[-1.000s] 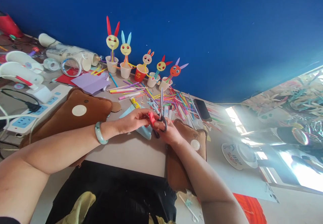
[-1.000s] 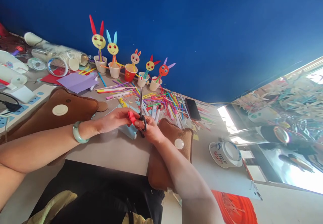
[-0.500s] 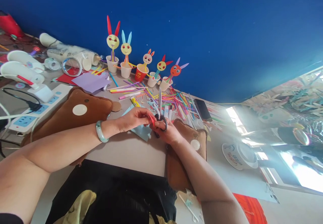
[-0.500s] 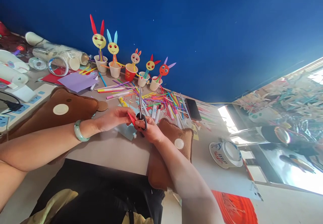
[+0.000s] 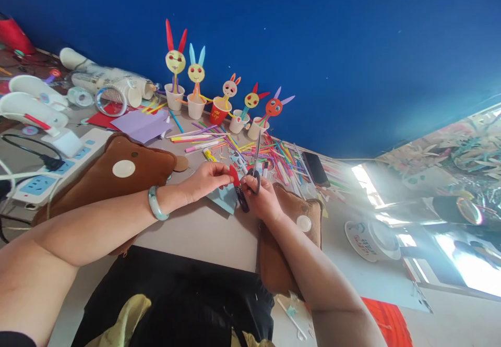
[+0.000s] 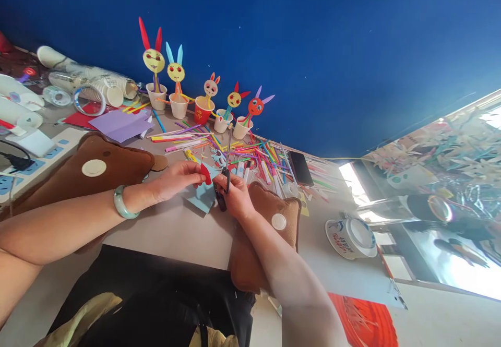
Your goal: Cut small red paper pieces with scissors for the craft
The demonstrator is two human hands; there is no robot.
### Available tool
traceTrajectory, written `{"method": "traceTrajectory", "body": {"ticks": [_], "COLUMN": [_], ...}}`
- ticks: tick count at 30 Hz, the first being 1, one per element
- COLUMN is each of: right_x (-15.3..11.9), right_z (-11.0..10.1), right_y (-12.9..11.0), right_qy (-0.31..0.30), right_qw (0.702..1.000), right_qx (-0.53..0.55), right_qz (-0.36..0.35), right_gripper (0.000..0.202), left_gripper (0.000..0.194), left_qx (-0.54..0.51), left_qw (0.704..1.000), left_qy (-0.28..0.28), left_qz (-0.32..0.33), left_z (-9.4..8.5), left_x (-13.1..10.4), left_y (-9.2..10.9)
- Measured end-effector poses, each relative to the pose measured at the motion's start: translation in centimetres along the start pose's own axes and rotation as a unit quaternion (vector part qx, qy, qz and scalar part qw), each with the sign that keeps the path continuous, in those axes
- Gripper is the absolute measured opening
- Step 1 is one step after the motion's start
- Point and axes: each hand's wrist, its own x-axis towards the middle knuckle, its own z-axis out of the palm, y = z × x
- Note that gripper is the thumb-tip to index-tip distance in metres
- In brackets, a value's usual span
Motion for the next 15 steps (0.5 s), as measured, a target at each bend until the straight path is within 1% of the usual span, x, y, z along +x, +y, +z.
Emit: {"method": "traceTrajectory", "body": {"ticks": [2,5,10,15], "right_x": [-0.30,-0.70,-0.87,-0.96], "right_z": [0.20,0.55,0.80,0.84], "right_y": [-0.25,-0.54,-0.62,-0.97], "right_qy": [0.007,0.002,-0.006,0.001], "right_qw": [1.000,0.999,1.000,0.999], "right_qx": [-0.005,-0.033,-0.025,-0.053], "right_qz": [0.001,0.005,0.009,0.002], "right_gripper": [0.033,0.031,0.032,0.035], "left_gripper": [0.016,0.016,0.018,0.026], "left_qx": [0.013,0.024,-0.008,-0.006], "left_qw": [1.000,1.000,1.000,1.000], "left_qy": [-0.002,-0.012,-0.024,0.002], "left_qz": [-0.005,-0.002,-0.003,0.009], "left_z": [0.09,0.14,0.13,0.02], "left_x": [-0.05,-0.06,0.04,0.12], "left_y": [0.05,-0.02,-0.43,-0.53]}}
